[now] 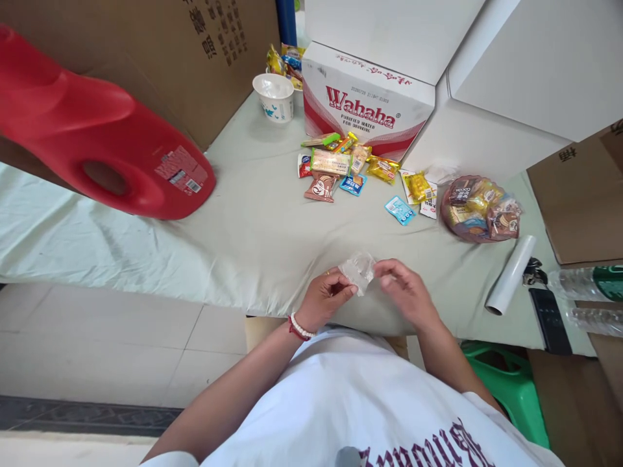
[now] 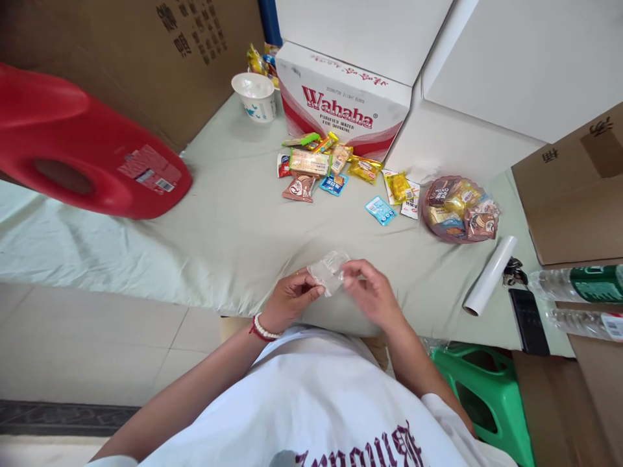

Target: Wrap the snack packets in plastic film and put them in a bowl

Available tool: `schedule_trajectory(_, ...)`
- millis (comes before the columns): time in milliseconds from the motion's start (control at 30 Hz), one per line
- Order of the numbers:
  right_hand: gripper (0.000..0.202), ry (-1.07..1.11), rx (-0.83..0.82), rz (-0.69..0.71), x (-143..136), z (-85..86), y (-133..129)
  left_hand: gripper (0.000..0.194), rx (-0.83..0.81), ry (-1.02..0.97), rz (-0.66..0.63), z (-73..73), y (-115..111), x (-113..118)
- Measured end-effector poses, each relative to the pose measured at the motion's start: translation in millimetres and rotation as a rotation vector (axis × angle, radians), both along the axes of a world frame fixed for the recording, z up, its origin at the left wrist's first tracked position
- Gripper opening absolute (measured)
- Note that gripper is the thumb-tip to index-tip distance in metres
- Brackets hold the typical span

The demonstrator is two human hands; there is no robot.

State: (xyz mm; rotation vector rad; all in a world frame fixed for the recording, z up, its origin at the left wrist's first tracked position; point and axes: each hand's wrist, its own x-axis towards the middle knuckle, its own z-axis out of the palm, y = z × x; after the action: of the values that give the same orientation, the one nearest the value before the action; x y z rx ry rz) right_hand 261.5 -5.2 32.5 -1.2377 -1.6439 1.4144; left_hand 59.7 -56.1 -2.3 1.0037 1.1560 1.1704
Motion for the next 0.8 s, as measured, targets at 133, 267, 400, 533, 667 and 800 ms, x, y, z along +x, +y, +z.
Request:
schedule_trajectory(133, 0.029, 0.058, -0.109, 0.119, -23.0, 3.2, -3.2, 0.030, 0.028, 0.078, -0.019, 1.5, -0.9, 3.6)
schedule_trajectory(267, 0.029, 0.224, -0.232, -0.092, -24.0, -9.3, 1.6, 0.032, 0.002, -0.030, 0.035, -2.7, -4.8, -1.0)
schedule_trajectory(400, 0.031, 0.357, -0.249, -0.258, -12.3, -15.9, 5.3, 0.038, -0.115, -0.174, 0.122, -8.4, -9.4, -7.0)
schedule_trajectory(533, 0.027, 0.373, -0.202, -0.312, 7.7, -15.1, 9.5, 0.039, -0.198, -0.242, 0.179, -5.9, -10.9, -19.4)
schedule_trajectory(667, 0.026, 0.290, -0.122, -0.423, 39.4, -11.2, 17.6, 0.037, -0.117, -0.139, 0.156, 4.6, -6.8, -49.9)
schedule_trajectory(800, 0.027, 0.224, -0.073, -0.508, 69.8, -10.9, 24.7, 0.033, -0.052, 0.050, 0.102, 10.2, 1.5, -92.8)
